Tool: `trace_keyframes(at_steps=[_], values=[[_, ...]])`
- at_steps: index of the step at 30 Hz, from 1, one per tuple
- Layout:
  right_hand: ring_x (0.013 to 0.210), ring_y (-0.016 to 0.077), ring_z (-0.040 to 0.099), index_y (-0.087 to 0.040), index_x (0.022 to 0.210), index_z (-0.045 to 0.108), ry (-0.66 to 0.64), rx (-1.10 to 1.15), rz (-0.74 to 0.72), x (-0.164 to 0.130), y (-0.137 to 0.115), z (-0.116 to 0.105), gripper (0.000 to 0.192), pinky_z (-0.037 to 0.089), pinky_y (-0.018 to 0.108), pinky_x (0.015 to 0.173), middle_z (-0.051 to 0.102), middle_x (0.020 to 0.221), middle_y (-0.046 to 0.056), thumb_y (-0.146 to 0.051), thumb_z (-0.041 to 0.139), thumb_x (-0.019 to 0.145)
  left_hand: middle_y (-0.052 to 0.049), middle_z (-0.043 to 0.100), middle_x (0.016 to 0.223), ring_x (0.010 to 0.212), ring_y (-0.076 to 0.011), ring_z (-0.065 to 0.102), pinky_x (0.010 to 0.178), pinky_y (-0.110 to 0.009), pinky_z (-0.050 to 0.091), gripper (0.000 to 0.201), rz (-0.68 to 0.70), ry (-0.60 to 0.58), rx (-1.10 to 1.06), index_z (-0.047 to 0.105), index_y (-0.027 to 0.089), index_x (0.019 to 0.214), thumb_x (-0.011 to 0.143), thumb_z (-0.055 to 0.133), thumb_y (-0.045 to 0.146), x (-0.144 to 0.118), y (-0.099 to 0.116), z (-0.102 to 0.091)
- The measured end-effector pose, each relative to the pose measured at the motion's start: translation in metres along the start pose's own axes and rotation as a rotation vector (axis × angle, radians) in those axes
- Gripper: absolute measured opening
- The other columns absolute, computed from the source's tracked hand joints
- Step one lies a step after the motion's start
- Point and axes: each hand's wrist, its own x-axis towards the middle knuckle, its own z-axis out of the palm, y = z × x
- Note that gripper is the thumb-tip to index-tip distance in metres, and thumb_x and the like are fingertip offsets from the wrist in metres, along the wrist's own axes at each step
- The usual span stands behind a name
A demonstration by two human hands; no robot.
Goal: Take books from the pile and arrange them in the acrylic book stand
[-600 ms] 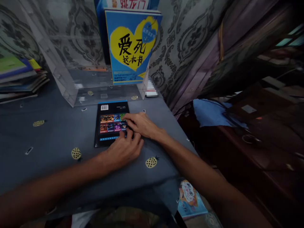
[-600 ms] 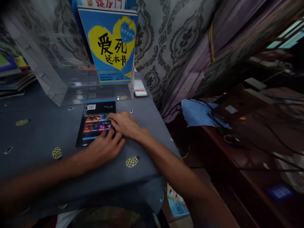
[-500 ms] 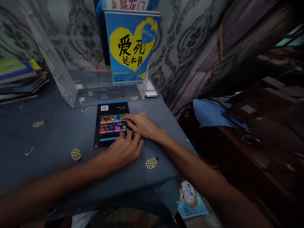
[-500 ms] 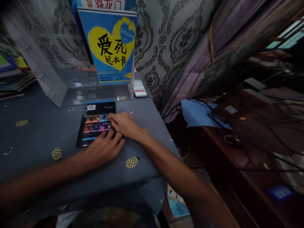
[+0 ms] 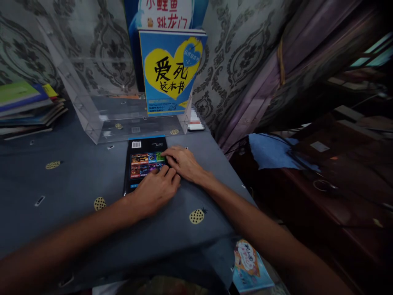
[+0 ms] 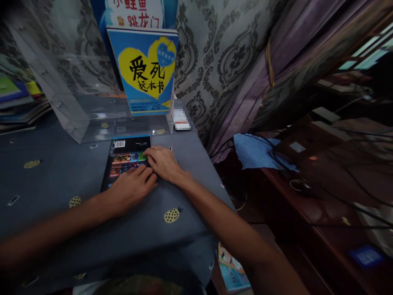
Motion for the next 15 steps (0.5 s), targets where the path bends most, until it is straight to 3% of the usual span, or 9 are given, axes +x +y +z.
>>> trace_keyframes(at_steps=[7, 15], values=[[0.094, 0.0189, 0.055, -0.017, 0.107, 0.07, 0.088, 0.03, -0.059, 0.001, 0.01, 0.008, 0.028, 0.043, 0.031, 0.085, 0.064, 0.095, 0.005, -0.006, 0.048, 0.093, -0.013, 0.066, 0.104, 0.103, -0.0261, 0.059, 0.084, -0.038, 0.052, 0.023, -0.05, -0.064, -0.066, 0.063, 0.011, 0.109, 0.102, 0.043, 0.021, 0.004, -0.013, 0.003], [0.101, 0.0199, 0.057, -0.016, 0.115, 0.068, 0.134, 0.114, -0.064, 0.005, 0.018, 0.015, 0.033, 0.046, 0.035, 0.092, 0.063, 0.104, 0.008, -0.006, 0.045, 0.094, -0.013, 0.066, 0.108, 0.106, -0.0276, 0.06, 0.089, -0.042, 0.05, 0.027, -0.096, -0.008, -0.085, 0.063, 0.01, 0.11, 0.104, 0.042, 0.026, 0.01, -0.026, 0.013]])
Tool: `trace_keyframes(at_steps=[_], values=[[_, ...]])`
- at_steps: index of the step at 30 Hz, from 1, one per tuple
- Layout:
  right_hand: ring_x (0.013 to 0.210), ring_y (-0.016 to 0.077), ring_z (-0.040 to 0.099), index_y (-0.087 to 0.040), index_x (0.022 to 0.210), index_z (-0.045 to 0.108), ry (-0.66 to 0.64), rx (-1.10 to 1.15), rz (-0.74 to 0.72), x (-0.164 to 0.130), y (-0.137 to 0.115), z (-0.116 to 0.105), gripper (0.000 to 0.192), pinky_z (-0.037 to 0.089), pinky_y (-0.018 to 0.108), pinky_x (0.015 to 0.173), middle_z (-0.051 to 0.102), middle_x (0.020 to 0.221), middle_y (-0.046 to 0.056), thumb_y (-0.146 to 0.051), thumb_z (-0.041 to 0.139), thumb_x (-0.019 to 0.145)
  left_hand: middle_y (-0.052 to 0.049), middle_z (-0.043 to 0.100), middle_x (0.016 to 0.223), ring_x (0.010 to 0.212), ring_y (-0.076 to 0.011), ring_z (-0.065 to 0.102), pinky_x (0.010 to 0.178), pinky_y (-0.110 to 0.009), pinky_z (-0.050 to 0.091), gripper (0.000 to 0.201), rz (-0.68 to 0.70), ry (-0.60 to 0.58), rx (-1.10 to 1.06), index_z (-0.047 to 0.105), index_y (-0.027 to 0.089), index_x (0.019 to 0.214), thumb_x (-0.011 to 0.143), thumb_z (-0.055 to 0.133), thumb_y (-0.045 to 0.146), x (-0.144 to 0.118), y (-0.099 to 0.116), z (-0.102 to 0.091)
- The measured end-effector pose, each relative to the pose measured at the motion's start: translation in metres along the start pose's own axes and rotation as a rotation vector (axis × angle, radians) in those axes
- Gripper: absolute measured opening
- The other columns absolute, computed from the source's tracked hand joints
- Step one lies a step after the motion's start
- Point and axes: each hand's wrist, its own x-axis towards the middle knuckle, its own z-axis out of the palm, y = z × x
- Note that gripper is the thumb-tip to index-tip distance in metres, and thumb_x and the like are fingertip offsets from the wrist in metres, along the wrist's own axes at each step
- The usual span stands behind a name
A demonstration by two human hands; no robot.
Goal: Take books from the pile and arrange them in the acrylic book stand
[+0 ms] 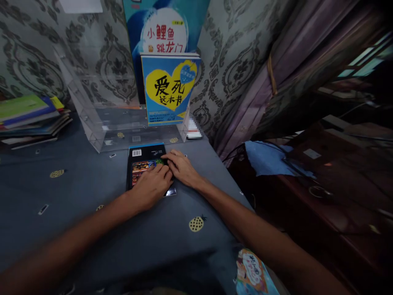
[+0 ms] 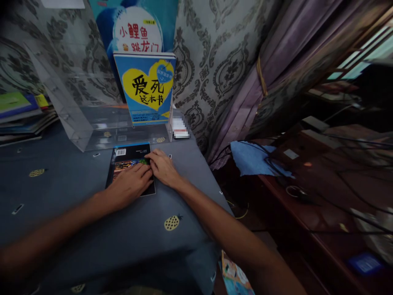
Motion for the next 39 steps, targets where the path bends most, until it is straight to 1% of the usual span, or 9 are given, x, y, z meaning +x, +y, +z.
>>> trace_keyframes(at_steps=[4, 9, 14, 17, 20, 26, 29, 32, 39], values=[[0.109, 0.0214, 0.059, -0.014, 0.119, 0.067, -0.002, -0.002, -0.019, 0.005, 0.007, 0.003, 0.037, 0.047, 0.039, 0.099, 0.066, 0.113, 0.011, -0.004, 0.043, 0.093, -0.014, 0.066, 0.115, 0.108, -0.028, 0.06, 0.092, -0.042, 0.05, 0.027, -0.033, 0.034, -0.011, 0.061, 0.01, 0.116, 0.102, 0.046, 0.027, 0.004, -0.011, 0.003], [0.125, 0.022, 0.056, -0.017, 0.123, 0.066, -0.002, -0.054, -0.007, 0.017, 0.021, 0.008, 0.041, 0.042, 0.044, 0.11, 0.064, 0.131, 0.011, -0.004, 0.042, 0.093, -0.016, 0.067, 0.123, 0.115, -0.0278, 0.061, 0.099, -0.043, 0.049, 0.029, -0.068, 0.066, -0.07, 0.06, 0.01, 0.121, 0.1, 0.051, 0.028, 0.011, -0.028, 0.011], [0.126, 0.0226, 0.057, -0.014, 0.127, 0.064, -0.018, -0.125, 0.013, 0.033, 0.028, 0.013, 0.04, 0.042, 0.043, 0.112, 0.065, 0.132, 0.013, -0.006, 0.044, 0.093, -0.017, 0.063, 0.136, 0.125, -0.0289, 0.059, 0.107, -0.043, 0.045, 0.036, -0.094, 0.087, -0.077, 0.059, 0.009, 0.128, 0.101, 0.049, 0.031, 0.019, -0.051, 0.021], [0.126, 0.0239, 0.056, -0.012, 0.129, 0.062, -0.026, -0.169, 0.047, 0.039, 0.027, 0.014, 0.039, 0.042, 0.044, 0.112, 0.064, 0.132, 0.015, -0.009, 0.047, 0.094, -0.017, 0.062, 0.138, 0.127, -0.0279, 0.058, 0.109, -0.043, 0.044, 0.038, -0.114, 0.121, -0.087, 0.059, 0.012, 0.13, 0.102, 0.045, 0.033, 0.021, -0.064, 0.027], [0.13, 0.0245, 0.054, -0.013, 0.133, 0.061, -0.024, -0.19, 0.07, 0.039, 0.025, 0.015, 0.039, 0.041, 0.045, 0.112, 0.061, 0.138, 0.016, -0.012, 0.047, 0.096, -0.017, 0.062, 0.14, 0.128, -0.0272, 0.058, 0.11, -0.043, 0.043, 0.04, -0.15, 0.14, -0.115, 0.059, 0.012, 0.132, 0.102, 0.043, 0.033, 0.02, -0.072, 0.032], [0.137, 0.0244, 0.05, -0.013, 0.137, 0.059, -0.039, -0.212, 0.097, 0.033, 0.02, 0.015, 0.041, 0.038, 0.046, 0.116, 0.058, 0.145, 0.017, -0.017, 0.046, 0.099, -0.016, 0.059, 0.143, 0.132, -0.0281, 0.055, 0.111, -0.045, 0.042, 0.044, -0.243, 0.131, -0.107, 0.057, 0.013, 0.137, 0.102, 0.039, 0.034, 0.006, -0.084, 0.04], [0.139, 0.0242, 0.049, -0.012, 0.139, 0.058, -0.049, -0.215, 0.101, 0.03, 0.018, 0.013, 0.042, 0.037, 0.046, 0.117, 0.056, 0.147, 0.017, -0.02, 0.046, 0.099, -0.017, 0.059, 0.143, 0.133, -0.0284, 0.055, 0.112, -0.047, 0.042, 0.045, -0.269, 0.141, -0.118, 0.058, 0.013, 0.137, 0.102, 0.038, 0.034, -0.006, -0.091, 0.043], [0.141, 0.025, 0.048, -0.014, 0.141, 0.057, -0.066, -0.212, 0.101, 0.025, 0.014, 0.011, 0.043, 0.036, 0.048, 0.117, 0.053, 0.15, 0.017, -0.022, 0.045, 0.1, -0.017, 0.06, 0.143, 0.134, -0.0283, 0.054, 0.113, -0.047, 0.042, 0.044, -0.299, 0.165, -0.123, 0.059, 0.013, 0.136, 0.102, 0.039, 0.033, -0.017, -0.096, 0.047], [0.144, 0.0274, 0.044, -0.016, 0.144, 0.053, -0.115, -0.21, 0.14, -0.002, -0.01, 0.001, 0.046, 0.034, 0.053, 0.117, 0.049, 0.154, 0.018, -0.026, 0.048, 0.099, -0.018, 0.06, 0.142, 0.136, -0.0303, 0.053, 0.112, -0.05, 0.044, 0.043, -0.372, 0.227, -0.171, 0.06, 0.012, 0.133, 0.099, 0.04, 0.03, -0.032, -0.091, 0.053]])
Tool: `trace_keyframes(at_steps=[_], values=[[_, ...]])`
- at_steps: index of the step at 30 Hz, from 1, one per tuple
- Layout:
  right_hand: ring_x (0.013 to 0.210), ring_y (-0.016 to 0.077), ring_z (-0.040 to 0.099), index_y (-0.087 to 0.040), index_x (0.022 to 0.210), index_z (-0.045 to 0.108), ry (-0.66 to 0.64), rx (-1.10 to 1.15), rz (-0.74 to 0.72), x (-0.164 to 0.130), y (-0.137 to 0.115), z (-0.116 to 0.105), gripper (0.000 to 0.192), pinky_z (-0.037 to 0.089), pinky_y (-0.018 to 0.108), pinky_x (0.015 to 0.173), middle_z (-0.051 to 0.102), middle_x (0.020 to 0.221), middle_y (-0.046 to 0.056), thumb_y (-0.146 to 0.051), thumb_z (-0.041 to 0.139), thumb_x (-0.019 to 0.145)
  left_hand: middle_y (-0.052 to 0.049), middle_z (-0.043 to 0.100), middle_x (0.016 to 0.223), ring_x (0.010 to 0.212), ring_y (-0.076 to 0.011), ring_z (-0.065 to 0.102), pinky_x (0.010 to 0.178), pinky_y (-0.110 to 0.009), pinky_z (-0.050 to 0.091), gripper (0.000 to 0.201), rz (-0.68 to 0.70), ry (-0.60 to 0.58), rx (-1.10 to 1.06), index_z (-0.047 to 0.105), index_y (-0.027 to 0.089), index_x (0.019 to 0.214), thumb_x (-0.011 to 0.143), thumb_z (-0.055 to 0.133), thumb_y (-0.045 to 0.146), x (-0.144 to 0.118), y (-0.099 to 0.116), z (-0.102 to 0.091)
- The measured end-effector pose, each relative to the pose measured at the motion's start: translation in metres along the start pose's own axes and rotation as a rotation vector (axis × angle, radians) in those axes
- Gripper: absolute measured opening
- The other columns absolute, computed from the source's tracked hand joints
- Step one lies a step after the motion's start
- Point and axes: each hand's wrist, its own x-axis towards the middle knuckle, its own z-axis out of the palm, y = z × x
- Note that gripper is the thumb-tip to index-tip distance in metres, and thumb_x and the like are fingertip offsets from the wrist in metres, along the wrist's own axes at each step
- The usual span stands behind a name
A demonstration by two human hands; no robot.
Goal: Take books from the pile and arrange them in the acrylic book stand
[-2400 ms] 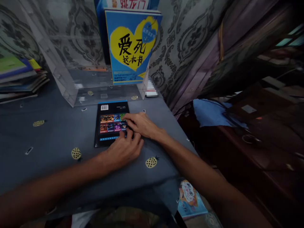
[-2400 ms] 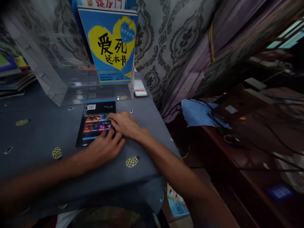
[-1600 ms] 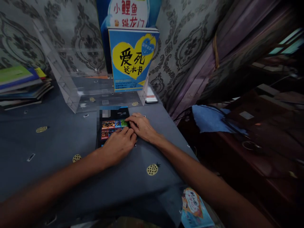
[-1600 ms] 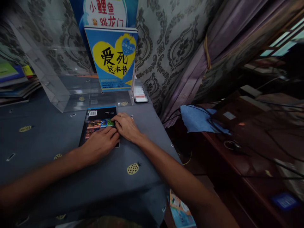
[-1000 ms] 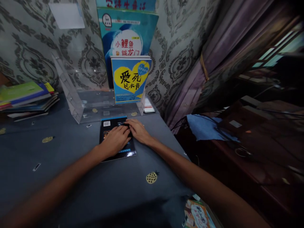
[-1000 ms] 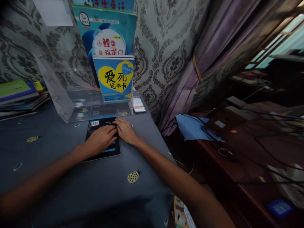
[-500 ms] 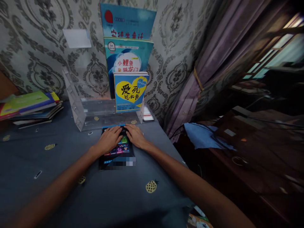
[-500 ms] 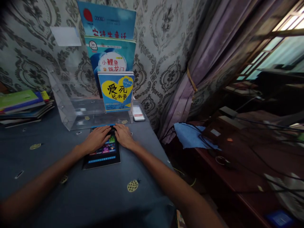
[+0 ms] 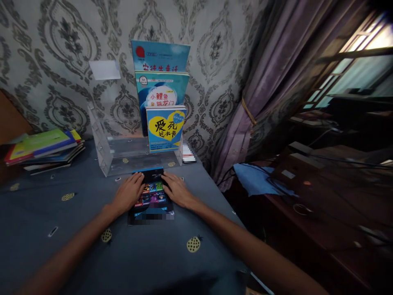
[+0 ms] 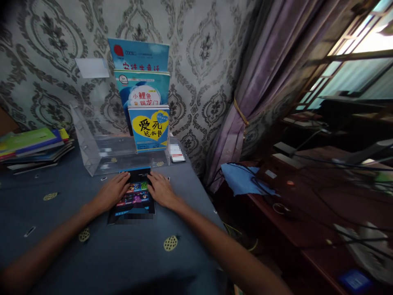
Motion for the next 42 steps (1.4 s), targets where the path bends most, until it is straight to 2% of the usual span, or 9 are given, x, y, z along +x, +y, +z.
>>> trace_keyframes(at_steps=[10, 14, 18, 22, 26, 29, 31, 38, 42], values=[[0.147, 0.03, 0.04, -0.015, 0.147, 0.05, -0.006, -0.056, -0.024, -0.042, -0.025, 0.003, 0.049, 0.031, 0.054, 0.12, 0.045, 0.157, 0.019, -0.031, 0.049, 0.101, -0.023, 0.059, 0.14, 0.133, -0.0356, 0.054, 0.107, -0.058, 0.044, 0.044, -0.16, 0.034, 0.121, 0.056, 0.014, 0.137, 0.101, 0.039, 0.032, -0.036, 0.018, -0.008], [0.146, 0.0307, 0.042, -0.015, 0.147, 0.051, 0.016, -0.047, -0.03, -0.053, -0.032, 0.009, 0.05, 0.034, 0.053, 0.12, 0.045, 0.157, 0.019, -0.029, 0.05, 0.099, -0.022, 0.058, 0.143, 0.139, -0.036, 0.05, 0.111, -0.058, 0.039, 0.046, -0.213, 0.016, 0.048, 0.056, 0.015, 0.139, 0.1, 0.039, 0.034, -0.048, 0.023, -0.007], [0.145, 0.0323, 0.042, -0.01, 0.144, 0.053, 0.014, -0.029, -0.012, -0.063, -0.039, 0.008, 0.05, 0.034, 0.051, 0.121, 0.045, 0.156, 0.021, -0.029, 0.052, 0.098, -0.023, 0.056, 0.145, 0.141, -0.0363, 0.047, 0.116, -0.056, 0.035, 0.053, -0.29, 0.02, -0.22, 0.057, 0.011, 0.137, 0.096, 0.042, 0.042, -0.053, 0.022, -0.01], [0.145, 0.0338, 0.042, -0.007, 0.145, 0.052, -0.005, -0.024, -0.004, -0.073, -0.045, 0.005, 0.052, 0.033, 0.052, 0.121, 0.045, 0.156, 0.023, -0.029, 0.05, 0.098, -0.017, 0.063, 0.139, 0.132, -0.0334, 0.057, 0.114, -0.053, 0.041, 0.057, -0.397, 0.095, -0.659, 0.056, 0.015, 0.135, 0.089, 0.051, 0.047, -0.055, 0.022, -0.018], [0.145, 0.0331, 0.043, -0.01, 0.145, 0.053, 0.009, 0.002, -0.017, -0.083, -0.043, 0.006, 0.053, 0.034, 0.052, 0.121, 0.046, 0.155, 0.021, -0.032, 0.05, 0.097, -0.017, 0.06, 0.143, 0.131, -0.031, 0.059, 0.108, -0.047, 0.048, 0.062, -0.638, 0.209, -1.099, 0.049, 0.017, 0.138, 0.081, 0.063, 0.036, -0.061, 0.032, -0.028], [0.144, 0.0322, 0.044, -0.014, 0.144, 0.055, 0.034, 0.044, -0.029, -0.087, -0.039, 0.008, 0.052, 0.035, 0.052, 0.12, 0.048, 0.155, 0.019, -0.033, 0.052, 0.096, -0.017, 0.068, 0.13, 0.117, -0.0308, 0.068, 0.097, -0.044, 0.056, 0.054, -0.805, 0.119, -1.388, 0.054, 0.015, 0.129, 0.078, 0.067, 0.028, -0.067, 0.046, -0.039], [0.143, 0.032, 0.045, -0.015, 0.143, 0.056, 0.042, 0.09, -0.036, -0.089, -0.036, 0.01, 0.051, 0.035, 0.053, 0.12, 0.049, 0.154, 0.018, -0.032, 0.054, 0.095, -0.016, 0.074, 0.117, 0.105, -0.0301, 0.073, 0.091, -0.041, 0.059, 0.045, -0.812, 0.028, -1.552, 0.06, 0.013, 0.118, 0.075, 0.072, 0.023, -0.07, 0.056, -0.047], [0.128, 0.0301, 0.059, -0.019, 0.145, 0.052, 0.141, 0.437, 0.045, -0.079, -0.022, 0.008, 0.058, 0.045, 0.052, 0.111, 0.062, 0.141, 0.015, -0.034, 0.061, 0.09, -0.01, 0.077, 0.11, 0.097, -0.0267, 0.075, 0.084, -0.037, 0.061, 0.048, -0.7, 0.008, -1.689, 0.064, 0.017, 0.116, 0.072, 0.082, 0.025, -0.064, 0.074, -0.076], [0.085, 0.0216, 0.07, -0.019, 0.135, 0.057, 0.107, 0.827, 0.095, -0.059, -0.01, 0.005, 0.054, 0.059, 0.034, 0.071, 0.075, 0.102, 0.007, -0.031, 0.066, 0.084, -0.01, 0.076, 0.114, 0.098, -0.0277, 0.075, 0.082, -0.036, 0.061, 0.063, -0.665, -0.013, -1.656, 0.061, 0.018, 0.125, 0.069, 0.086, 0.032, -0.052, 0.074, -0.085]])
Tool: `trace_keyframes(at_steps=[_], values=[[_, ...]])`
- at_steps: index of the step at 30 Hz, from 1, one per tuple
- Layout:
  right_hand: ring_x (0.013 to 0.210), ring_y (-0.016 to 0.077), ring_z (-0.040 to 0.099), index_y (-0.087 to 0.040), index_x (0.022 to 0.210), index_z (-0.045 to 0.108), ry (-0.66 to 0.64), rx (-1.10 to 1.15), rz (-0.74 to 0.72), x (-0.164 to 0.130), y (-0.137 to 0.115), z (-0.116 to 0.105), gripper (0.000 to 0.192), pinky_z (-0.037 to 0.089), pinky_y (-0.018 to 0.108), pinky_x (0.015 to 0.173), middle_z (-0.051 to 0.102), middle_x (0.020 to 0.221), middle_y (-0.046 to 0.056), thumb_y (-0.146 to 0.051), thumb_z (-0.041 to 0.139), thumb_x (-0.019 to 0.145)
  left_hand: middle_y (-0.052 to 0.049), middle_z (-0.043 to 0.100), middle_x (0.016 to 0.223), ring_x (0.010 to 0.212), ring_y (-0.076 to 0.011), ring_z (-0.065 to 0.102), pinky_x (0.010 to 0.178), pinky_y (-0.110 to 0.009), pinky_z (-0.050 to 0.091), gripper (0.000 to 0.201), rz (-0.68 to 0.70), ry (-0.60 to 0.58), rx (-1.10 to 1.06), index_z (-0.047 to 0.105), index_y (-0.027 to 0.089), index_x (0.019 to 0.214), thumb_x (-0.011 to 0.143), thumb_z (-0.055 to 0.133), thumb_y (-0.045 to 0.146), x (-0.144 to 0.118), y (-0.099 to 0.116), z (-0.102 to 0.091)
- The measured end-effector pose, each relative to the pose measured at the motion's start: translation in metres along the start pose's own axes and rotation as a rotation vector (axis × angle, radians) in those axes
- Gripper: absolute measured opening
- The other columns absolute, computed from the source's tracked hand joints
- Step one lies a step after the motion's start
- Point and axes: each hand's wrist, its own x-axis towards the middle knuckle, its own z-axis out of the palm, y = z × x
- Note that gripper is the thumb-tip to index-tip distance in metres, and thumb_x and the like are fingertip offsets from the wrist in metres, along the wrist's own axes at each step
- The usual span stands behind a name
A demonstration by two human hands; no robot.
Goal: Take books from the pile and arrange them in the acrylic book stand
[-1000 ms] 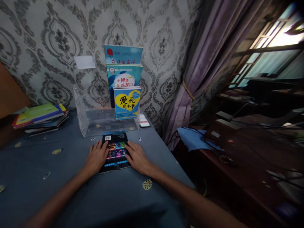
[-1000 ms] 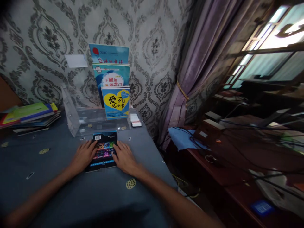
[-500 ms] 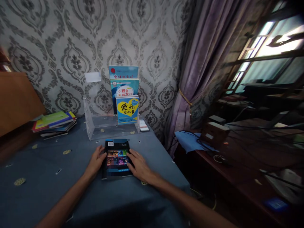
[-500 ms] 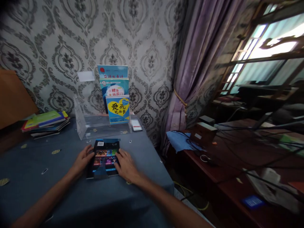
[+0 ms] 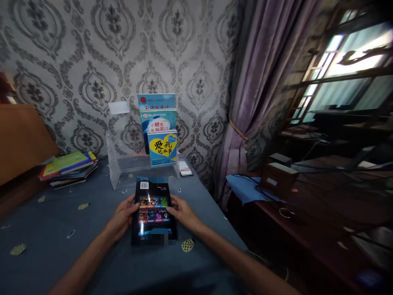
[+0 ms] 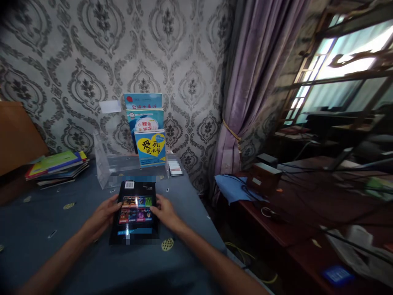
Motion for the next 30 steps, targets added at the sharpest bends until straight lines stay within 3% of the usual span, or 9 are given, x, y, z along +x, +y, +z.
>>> trace_keyframes(at_steps=[3, 6, 11, 15, 18, 24, 30], values=[[0.056, 0.0127, 0.058, -0.019, 0.123, 0.062, -0.034, 0.18, 0.063, 0.017, 0.001, -0.006, 0.046, 0.043, 0.021, 0.045, 0.067, 0.076, -0.001, -0.035, 0.07, 0.081, -0.011, 0.075, 0.115, 0.1, -0.0283, 0.074, 0.081, -0.035, 0.061, 0.072, 0.015, -0.024, 0.037, 0.059, 0.017, 0.129, 0.066, 0.088, 0.038, 0.011, 0.006, 0.001], [0.053, 0.0109, 0.053, -0.021, 0.121, 0.059, 0.008, 0.215, 0.034, 0.031, -0.003, -0.01, 0.046, 0.037, 0.019, 0.041, 0.063, 0.074, -0.003, -0.035, 0.071, 0.079, -0.01, 0.076, 0.112, 0.099, -0.028, 0.074, 0.08, -0.034, 0.061, 0.08, 0.049, 0.013, 0.079, 0.057, 0.017, 0.132, 0.063, 0.089, 0.041, 0.026, 0.011, -0.001], [0.074, 0.0172, 0.064, -0.022, 0.129, 0.046, 0.15, 0.068, -0.143, 0.047, -0.015, -0.011, 0.046, 0.05, 0.026, 0.057, 0.065, 0.087, 0.001, -0.028, 0.062, 0.086, -0.009, 0.075, 0.11, 0.102, -0.0296, 0.072, 0.089, -0.04, 0.059, 0.085, 0.215, 0.009, 0.179, 0.052, 0.018, 0.136, 0.066, 0.084, 0.055, 0.052, 0.016, -0.005], [0.087, 0.0212, 0.068, -0.022, 0.13, 0.041, 0.232, -0.072, -0.254, 0.048, -0.02, -0.01, 0.04, 0.054, 0.035, 0.078, 0.067, 0.094, 0.004, -0.029, 0.055, 0.092, -0.009, 0.073, 0.116, 0.111, -0.0292, 0.068, 0.097, -0.041, 0.055, 0.066, 0.389, -0.032, 0.376, 0.056, 0.019, 0.129, 0.078, 0.073, 0.059, 0.065, 0.017, -0.007], [0.089, 0.0221, 0.068, -0.023, 0.128, 0.04, 0.244, -0.138, -0.261, 0.048, -0.019, -0.009, 0.037, 0.054, 0.037, 0.079, 0.068, 0.097, 0.005, -0.029, 0.053, 0.095, -0.008, 0.072, 0.116, 0.112, -0.0283, 0.067, 0.096, -0.04, 0.055, 0.054, 0.494, -0.024, 0.542, 0.056, 0.02, 0.128, 0.087, 0.063, 0.055, 0.073, 0.014, -0.015], [0.09, 0.0226, 0.068, -0.021, 0.128, 0.041, 0.269, -0.192, -0.312, 0.061, -0.019, -0.011, 0.036, 0.054, 0.038, 0.08, 0.069, 0.101, 0.007, -0.025, 0.053, 0.094, -0.006, 0.071, 0.102, 0.107, -0.0266, 0.067, 0.094, -0.039, 0.053, 0.04, 0.586, 0.067, 0.814, 0.056, 0.02, 0.122, 0.092, 0.054, 0.046, 0.086, 0.019, -0.026], [0.099, 0.0232, 0.069, -0.022, 0.128, 0.043, 0.352, -0.195, -0.386, 0.086, -0.012, -0.017, 0.037, 0.055, 0.039, 0.086, 0.07, 0.108, 0.008, -0.021, 0.053, 0.091, -0.002, 0.068, 0.086, 0.079, -0.0224, 0.066, 0.072, -0.034, 0.051, 0.024, 0.654, 0.256, 0.994, 0.054, 0.022, 0.104, 0.09, 0.049, 0.041, 0.102, 0.028, -0.009]])
